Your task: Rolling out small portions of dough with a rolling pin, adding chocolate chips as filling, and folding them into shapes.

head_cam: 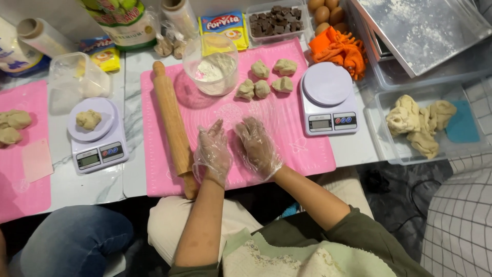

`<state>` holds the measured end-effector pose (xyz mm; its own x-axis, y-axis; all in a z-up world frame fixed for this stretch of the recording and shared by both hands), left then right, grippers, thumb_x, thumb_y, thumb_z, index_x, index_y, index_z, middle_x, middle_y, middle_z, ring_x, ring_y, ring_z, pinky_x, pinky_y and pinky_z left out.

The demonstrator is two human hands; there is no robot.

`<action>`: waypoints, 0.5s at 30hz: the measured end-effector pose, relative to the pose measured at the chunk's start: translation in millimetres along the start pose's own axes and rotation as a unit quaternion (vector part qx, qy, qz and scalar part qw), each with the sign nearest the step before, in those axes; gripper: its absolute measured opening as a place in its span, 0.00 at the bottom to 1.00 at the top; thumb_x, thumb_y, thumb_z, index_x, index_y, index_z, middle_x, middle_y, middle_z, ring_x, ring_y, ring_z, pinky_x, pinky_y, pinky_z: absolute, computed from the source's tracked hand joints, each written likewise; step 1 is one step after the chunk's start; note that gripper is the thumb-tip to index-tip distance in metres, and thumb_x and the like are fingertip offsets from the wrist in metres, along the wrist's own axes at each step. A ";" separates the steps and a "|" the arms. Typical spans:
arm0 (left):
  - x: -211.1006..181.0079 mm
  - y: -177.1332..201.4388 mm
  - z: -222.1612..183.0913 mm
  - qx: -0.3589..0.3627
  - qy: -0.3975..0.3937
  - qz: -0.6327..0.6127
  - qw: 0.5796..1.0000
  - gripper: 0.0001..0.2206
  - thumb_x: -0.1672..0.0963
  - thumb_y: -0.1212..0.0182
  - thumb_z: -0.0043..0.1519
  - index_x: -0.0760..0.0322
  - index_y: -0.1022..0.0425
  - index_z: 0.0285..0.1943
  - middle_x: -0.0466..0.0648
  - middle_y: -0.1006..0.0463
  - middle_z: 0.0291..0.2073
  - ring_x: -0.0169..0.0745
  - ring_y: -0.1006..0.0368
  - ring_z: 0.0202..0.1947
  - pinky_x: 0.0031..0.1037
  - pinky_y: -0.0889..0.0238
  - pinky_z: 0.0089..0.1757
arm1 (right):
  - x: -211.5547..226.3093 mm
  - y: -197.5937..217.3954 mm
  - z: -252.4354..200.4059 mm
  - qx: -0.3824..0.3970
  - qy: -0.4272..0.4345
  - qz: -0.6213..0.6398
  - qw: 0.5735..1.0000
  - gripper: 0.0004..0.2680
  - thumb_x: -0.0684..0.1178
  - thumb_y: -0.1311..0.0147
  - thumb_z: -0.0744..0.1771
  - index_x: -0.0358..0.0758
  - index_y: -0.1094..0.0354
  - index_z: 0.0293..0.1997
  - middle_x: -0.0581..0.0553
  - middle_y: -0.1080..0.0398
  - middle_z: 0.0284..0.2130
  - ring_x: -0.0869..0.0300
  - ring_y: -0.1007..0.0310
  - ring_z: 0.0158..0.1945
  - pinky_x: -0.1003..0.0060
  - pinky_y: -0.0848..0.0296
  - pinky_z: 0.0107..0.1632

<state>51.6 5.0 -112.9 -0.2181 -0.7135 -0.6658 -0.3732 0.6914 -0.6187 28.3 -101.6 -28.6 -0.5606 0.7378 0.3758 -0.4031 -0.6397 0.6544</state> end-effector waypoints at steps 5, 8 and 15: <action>3.2 7.8 7.8 0.024 0.001 -0.005 1.000 0.31 0.41 0.66 0.54 0.62 0.37 0.55 0.50 0.44 0.53 0.49 0.60 0.62 0.35 0.76 0.59 | -15.1 -14.1 -10.1 -0.044 0.013 -0.036 0.998 0.03 0.46 0.53 0.61 0.42 0.39 0.31 0.45 0.41 0.29 0.52 0.37 0.36 0.62 0.35 0.36; -3.5 1.3 -10.6 0.038 -0.004 -0.009 0.999 0.32 0.40 0.66 0.54 0.62 0.39 0.57 0.50 0.45 0.53 0.48 0.59 0.62 0.36 0.75 0.59 | 2.9 6.7 -3.7 -0.025 -0.012 0.021 0.999 0.03 0.45 0.56 0.61 0.39 0.40 0.31 0.41 0.40 0.31 0.46 0.38 0.38 0.57 0.35 0.37; -11.2 5.8 -6.9 0.043 -0.001 -0.008 0.999 0.31 0.41 0.69 0.54 0.60 0.39 0.57 0.52 0.48 0.58 0.49 0.62 0.63 0.36 0.74 0.58 | -17.3 -15.4 -16.9 -0.010 -0.004 -0.026 1.000 0.05 0.45 0.54 0.60 0.39 0.40 0.34 0.41 0.40 0.35 0.48 0.38 0.42 0.58 0.35 0.42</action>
<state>45.7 16.2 -106.1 -0.2106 -0.7239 -0.6569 -0.2966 0.6876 -0.6627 32.0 -108.1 -56.2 -0.5326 0.7720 0.3470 -0.4466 -0.6046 0.6596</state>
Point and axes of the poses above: each hand's wrist, its own z-axis towards the middle knuckle, its own y-axis out of the back of the hand, x = y × z, the point moved 3 cm from there along z, towards the middle knuckle
